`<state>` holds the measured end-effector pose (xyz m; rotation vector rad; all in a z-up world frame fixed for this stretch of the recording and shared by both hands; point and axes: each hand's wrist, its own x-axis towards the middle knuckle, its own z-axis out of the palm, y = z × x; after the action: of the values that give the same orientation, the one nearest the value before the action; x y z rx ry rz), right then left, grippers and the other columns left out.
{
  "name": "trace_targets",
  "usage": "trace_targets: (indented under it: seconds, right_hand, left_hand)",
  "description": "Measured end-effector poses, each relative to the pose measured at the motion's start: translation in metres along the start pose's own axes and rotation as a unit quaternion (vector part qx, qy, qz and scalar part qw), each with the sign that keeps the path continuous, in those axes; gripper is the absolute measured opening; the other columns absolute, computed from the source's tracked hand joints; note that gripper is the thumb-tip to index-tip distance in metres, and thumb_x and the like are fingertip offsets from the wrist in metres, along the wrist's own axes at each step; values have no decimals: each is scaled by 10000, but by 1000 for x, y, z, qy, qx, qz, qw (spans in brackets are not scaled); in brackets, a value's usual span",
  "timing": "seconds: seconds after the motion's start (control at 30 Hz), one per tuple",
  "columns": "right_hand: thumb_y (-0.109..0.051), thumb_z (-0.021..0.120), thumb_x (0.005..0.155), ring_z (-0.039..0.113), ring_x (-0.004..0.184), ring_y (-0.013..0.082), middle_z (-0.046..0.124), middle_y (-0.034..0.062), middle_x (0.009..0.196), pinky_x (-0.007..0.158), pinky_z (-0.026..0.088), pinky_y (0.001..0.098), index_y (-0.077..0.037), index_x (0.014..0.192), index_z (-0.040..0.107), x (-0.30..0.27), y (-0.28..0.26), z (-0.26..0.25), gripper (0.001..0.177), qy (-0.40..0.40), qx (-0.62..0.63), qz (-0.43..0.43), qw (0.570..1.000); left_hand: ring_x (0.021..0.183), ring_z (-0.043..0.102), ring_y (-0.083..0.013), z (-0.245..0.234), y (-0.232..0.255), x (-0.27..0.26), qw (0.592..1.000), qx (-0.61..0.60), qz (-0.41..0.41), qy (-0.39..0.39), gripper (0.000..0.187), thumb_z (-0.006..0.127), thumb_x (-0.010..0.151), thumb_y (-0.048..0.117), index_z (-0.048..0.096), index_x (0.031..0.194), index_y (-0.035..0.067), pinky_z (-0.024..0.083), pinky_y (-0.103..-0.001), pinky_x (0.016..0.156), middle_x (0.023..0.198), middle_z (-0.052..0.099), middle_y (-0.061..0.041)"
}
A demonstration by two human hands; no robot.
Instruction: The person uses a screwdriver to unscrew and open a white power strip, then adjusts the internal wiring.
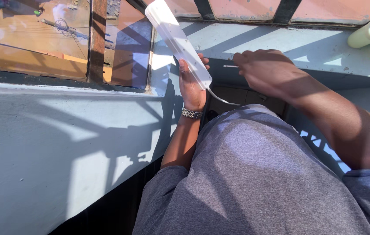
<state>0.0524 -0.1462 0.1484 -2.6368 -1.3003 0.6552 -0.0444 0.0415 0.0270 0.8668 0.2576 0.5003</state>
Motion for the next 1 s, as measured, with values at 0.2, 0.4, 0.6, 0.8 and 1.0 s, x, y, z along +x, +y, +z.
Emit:
trace_targets:
  seconds: [0.2, 0.4, 0.6, 0.8, 1.0]
  right_hand:
    - [-383, 856, 841, 631, 1073, 304, 629, 178, 1226, 835, 512, 403, -15, 1284, 636, 21, -14, 39, 616, 190, 350, -12, 917]
    - [-387, 851, 817, 662, 1106, 234, 662, 128, 1234, 934, 525, 351, -42, 1290, 671, 23, -2, 57, 612, 146, 416, 38, 897]
    - [-374, 825, 846, 660, 1053, 227, 626, 144, 1208, 909, 556, 338, -3, 1297, 651, 21, 8, 64, 608, 149, 441, 31, 884]
    - [-412, 830, 811, 671, 946, 296, 639, 134, 1166, 844, 554, 384, -44, 1341, 637, 22, -4, 51, 674, 123, 382, 111, 909]
    - [-380, 829, 854, 668, 1065, 327, 670, 190, 1199, 910, 520, 429, -17, 1353, 642, 23, -21, 48, 645, 219, 294, 1, 930]
  left_hand:
    - [1393, 546, -271, 12, -12, -3, 989, -89, -70, -95, 760, 593, 1042, 570, 475, 1495, -29, 453, -427, 1206, 1510, 548, -193]
    - [1360, 515, -264, 11, -27, 1, 987, -104, -85, -87, 629, 645, 1080, 371, 436, 1537, -8, 425, -419, 1171, 1584, 484, -225]
    - [1488, 473, -326, 4, -29, 9, 975, -122, -122, -141, 603, 665, 1053, 324, 460, 1503, -22, 422, -458, 1249, 1553, 491, -233]
    - [1440, 529, -320, 9, -34, 12, 987, -66, -75, -126, 676, 657, 1051, 440, 447, 1480, -38, 461, -485, 1195, 1449, 582, -218]
    - [1119, 622, -220, 23, -27, 8, 988, -112, -83, -68, 866, 387, 1069, 685, 330, 1591, -3, 544, -367, 1027, 1136, 571, -98]
